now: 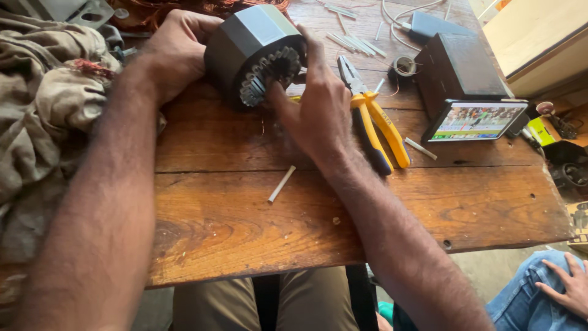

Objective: The person winds copper wire into the slots of a motor stator by hand, repeatedly inserting and adjusting the wire to fill the slots. The work is performed at a wooden table with tools and a tablet visible nearby.

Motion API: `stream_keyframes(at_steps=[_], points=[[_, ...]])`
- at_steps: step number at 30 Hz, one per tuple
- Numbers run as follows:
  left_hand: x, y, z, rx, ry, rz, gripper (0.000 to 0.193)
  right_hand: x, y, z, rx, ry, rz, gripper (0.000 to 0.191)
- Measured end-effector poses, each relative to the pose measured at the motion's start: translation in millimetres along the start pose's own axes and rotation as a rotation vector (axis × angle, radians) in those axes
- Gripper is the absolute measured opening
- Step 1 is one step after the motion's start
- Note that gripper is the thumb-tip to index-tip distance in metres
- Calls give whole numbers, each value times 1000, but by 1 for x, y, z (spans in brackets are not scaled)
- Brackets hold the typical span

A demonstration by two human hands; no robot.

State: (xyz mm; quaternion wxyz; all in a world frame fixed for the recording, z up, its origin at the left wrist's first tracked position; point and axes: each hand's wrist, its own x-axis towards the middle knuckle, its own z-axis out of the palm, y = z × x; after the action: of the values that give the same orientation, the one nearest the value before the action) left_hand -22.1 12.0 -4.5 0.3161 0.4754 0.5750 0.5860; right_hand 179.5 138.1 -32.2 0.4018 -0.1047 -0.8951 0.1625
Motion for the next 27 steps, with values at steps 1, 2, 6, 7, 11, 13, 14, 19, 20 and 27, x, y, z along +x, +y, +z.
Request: stream_keyframes(at_steps=[1,2,6,7,11,13,14,19,20,27], points=[[0,0,0,-11,7,-20,30,0,-2,-1,16,12,10,78],[-1,0,-1,-7,22,-42,30,0,-6,0,35,26,21,78],[-1,1,-2,-13,-1,-40,32,3,-17,-6,-29,199,-88,66],[-2,1,-3,-16,-23,-19,33,3,-19,-7,-54,221,-86,60],[-2,2,-4,27,-46,-6,32,1,-22,-6,-133,221,-78,35],[-3,2,-5,28,-46,-24,30,0,-22,-4,-147,183,-64,27],[-3,2,-4,38,-46,-18,30,-2,-21,-4,-149,164,-47,25],[-4,3,-5,15,-72,11,27,-3,-17,-3,-105,110,-44,17],[-4,4,-5,13,-74,13,26,-3,-17,-2,-52,89,5,17],[-1,5,-4,-22,-83,-29,27,-3,-22,-2,231,79,92,24]])
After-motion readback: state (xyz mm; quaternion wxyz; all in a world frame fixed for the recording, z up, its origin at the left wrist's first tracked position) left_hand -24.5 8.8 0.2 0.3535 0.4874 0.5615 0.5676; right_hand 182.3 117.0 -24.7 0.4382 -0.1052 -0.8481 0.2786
